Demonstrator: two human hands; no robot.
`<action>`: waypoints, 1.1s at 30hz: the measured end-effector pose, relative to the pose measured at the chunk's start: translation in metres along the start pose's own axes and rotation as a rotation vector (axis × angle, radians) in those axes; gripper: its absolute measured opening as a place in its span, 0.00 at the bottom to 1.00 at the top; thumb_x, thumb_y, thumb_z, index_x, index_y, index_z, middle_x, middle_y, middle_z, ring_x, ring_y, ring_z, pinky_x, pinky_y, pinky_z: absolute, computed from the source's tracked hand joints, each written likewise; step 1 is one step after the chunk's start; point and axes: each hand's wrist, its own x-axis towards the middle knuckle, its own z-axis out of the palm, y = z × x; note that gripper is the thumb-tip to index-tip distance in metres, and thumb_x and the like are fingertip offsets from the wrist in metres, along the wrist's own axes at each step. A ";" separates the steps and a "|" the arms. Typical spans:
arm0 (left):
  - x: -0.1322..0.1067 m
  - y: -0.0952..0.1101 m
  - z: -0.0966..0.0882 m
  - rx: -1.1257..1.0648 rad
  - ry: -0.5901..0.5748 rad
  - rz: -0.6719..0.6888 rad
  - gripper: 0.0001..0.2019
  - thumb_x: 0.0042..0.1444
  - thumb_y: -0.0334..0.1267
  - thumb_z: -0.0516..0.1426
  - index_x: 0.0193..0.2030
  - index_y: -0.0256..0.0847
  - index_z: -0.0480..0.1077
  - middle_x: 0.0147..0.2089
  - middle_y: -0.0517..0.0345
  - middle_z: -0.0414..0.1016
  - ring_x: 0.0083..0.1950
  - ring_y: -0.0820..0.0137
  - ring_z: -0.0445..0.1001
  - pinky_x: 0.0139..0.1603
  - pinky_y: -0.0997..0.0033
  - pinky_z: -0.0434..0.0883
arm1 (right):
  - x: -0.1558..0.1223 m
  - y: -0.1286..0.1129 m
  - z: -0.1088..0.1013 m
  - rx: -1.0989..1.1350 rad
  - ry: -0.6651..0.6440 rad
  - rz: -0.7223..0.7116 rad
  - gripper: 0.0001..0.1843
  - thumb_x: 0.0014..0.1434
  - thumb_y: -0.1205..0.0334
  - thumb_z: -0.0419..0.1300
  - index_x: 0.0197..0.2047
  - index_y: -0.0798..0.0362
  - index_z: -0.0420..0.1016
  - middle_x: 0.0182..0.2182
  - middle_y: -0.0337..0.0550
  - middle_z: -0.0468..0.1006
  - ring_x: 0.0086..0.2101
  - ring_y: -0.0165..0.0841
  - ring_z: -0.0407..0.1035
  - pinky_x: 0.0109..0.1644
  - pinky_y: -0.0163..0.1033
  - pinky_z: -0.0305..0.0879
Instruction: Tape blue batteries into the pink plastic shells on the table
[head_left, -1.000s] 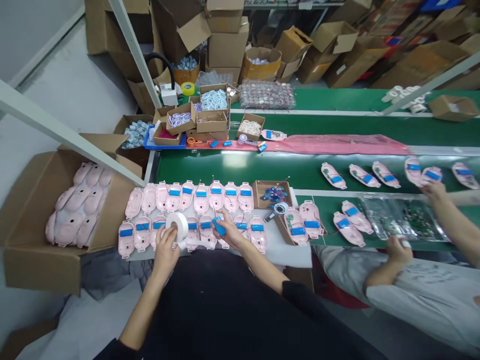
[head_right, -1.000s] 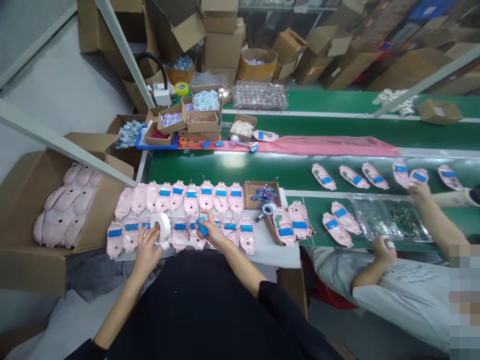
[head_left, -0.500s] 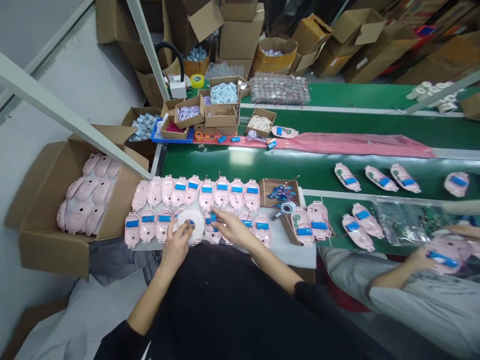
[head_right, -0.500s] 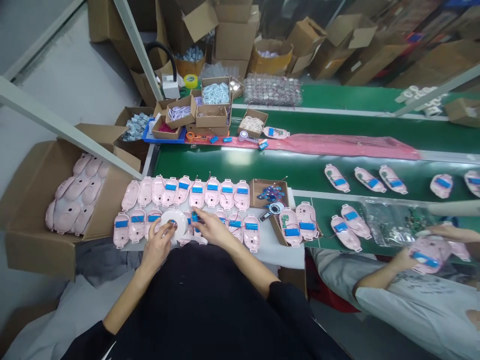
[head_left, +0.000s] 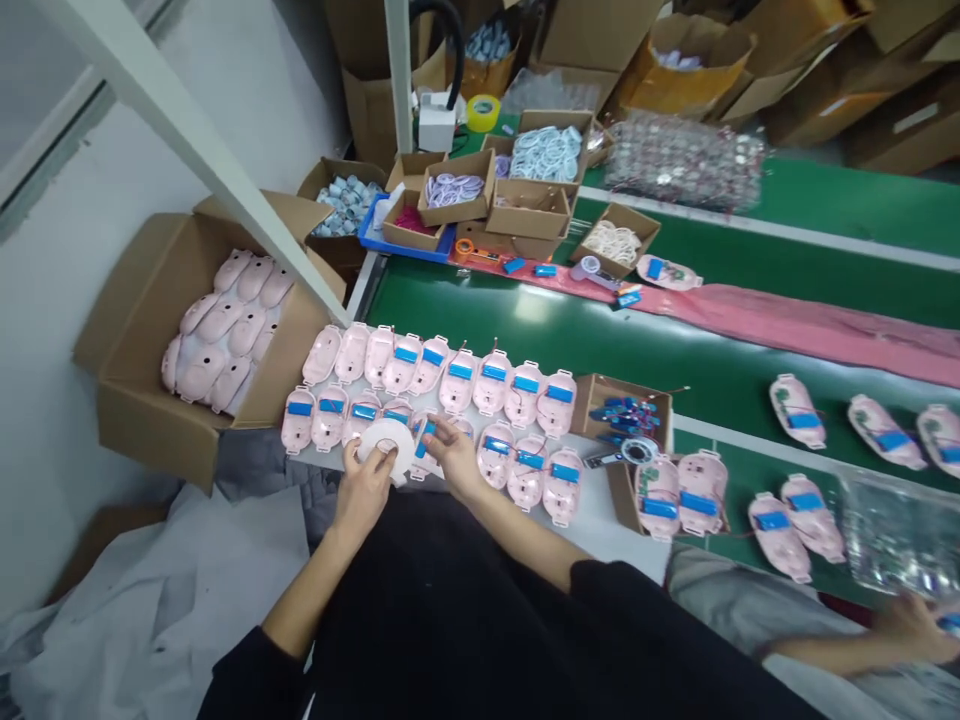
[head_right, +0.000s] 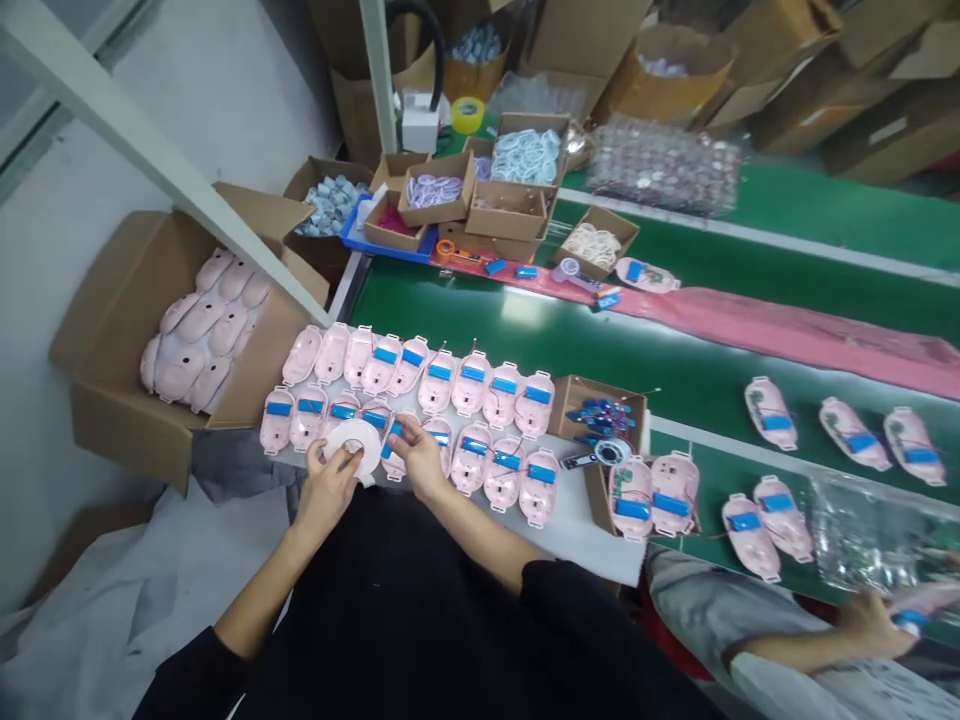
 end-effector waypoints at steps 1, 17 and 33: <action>-0.002 -0.010 0.000 -0.007 -0.010 -0.016 0.22 0.60 0.27 0.57 0.60 0.45 0.77 0.52 0.45 0.79 0.65 0.44 0.63 0.65 0.40 0.70 | 0.016 0.003 0.008 0.042 0.018 0.012 0.40 0.49 0.45 0.76 0.61 0.52 0.74 0.45 0.48 0.82 0.47 0.42 0.78 0.52 0.49 0.77; -0.051 -0.240 0.011 -0.098 -0.026 -0.123 0.17 0.63 0.31 0.56 0.56 0.42 0.78 0.49 0.46 0.81 0.57 0.54 0.71 0.71 0.40 0.59 | 0.299 0.012 0.102 -1.480 -0.092 -0.243 0.24 0.66 0.58 0.64 0.64 0.48 0.72 0.49 0.48 0.84 0.47 0.43 0.79 0.55 0.44 0.72; 0.041 -0.247 0.030 -0.294 -0.073 0.080 0.21 0.58 0.28 0.58 0.59 0.41 0.74 0.59 0.47 0.77 0.71 0.47 0.60 0.72 0.42 0.63 | 0.305 0.017 0.107 -1.598 -0.142 -0.140 0.24 0.67 0.61 0.57 0.64 0.56 0.70 0.49 0.54 0.84 0.44 0.43 0.78 0.50 0.41 0.71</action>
